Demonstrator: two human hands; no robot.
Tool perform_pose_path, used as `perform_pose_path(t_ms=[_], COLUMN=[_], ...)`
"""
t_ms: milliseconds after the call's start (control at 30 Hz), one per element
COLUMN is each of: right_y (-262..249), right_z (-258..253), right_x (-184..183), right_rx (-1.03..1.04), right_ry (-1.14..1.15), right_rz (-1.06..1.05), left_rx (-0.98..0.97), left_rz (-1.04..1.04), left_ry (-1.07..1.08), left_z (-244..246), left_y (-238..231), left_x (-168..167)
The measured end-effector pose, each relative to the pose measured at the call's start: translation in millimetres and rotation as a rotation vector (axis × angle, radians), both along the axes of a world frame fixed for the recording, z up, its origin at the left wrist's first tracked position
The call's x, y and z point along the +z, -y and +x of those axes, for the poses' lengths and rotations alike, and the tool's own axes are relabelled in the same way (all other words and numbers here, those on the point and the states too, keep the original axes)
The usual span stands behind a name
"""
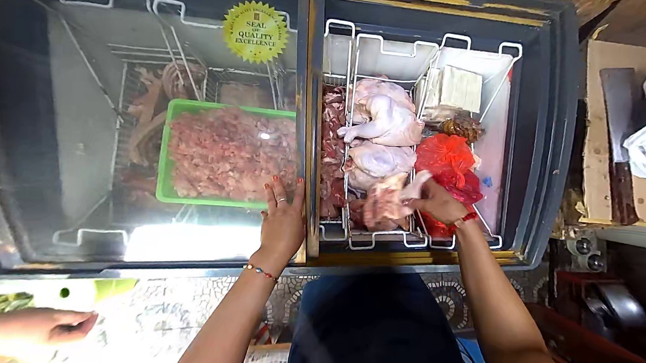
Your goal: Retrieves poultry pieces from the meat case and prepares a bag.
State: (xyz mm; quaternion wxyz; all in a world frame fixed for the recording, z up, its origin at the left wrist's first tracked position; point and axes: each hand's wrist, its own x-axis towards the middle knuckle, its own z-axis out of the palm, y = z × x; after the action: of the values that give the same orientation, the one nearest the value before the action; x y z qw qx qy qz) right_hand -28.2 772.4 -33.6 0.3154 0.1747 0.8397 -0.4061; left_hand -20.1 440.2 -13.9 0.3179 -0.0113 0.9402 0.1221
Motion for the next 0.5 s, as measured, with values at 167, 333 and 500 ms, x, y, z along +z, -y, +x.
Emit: perform_pose_path(t_ms=[167,333,500], right_y=[24.1,34.1,27.7], right_z=[-7.8,-5.4,3.1], right_x=[-114.0,-205.0,-178.3], right_rx=[0.378,0.530,0.633], right_ry=[0.383,0.337,0.419], right_rz=[0.315,0.401,0.481], left_rx=[-0.019,-0.026,-0.043], left_rz=[-0.046,-0.083,-0.094], left_ry=[0.032,0.062,0.080], left_z=[-1.5,-4.0,-3.9], left_y=[-2.1,-3.7,-5.5], left_x=[2.1,3.6,3.0])
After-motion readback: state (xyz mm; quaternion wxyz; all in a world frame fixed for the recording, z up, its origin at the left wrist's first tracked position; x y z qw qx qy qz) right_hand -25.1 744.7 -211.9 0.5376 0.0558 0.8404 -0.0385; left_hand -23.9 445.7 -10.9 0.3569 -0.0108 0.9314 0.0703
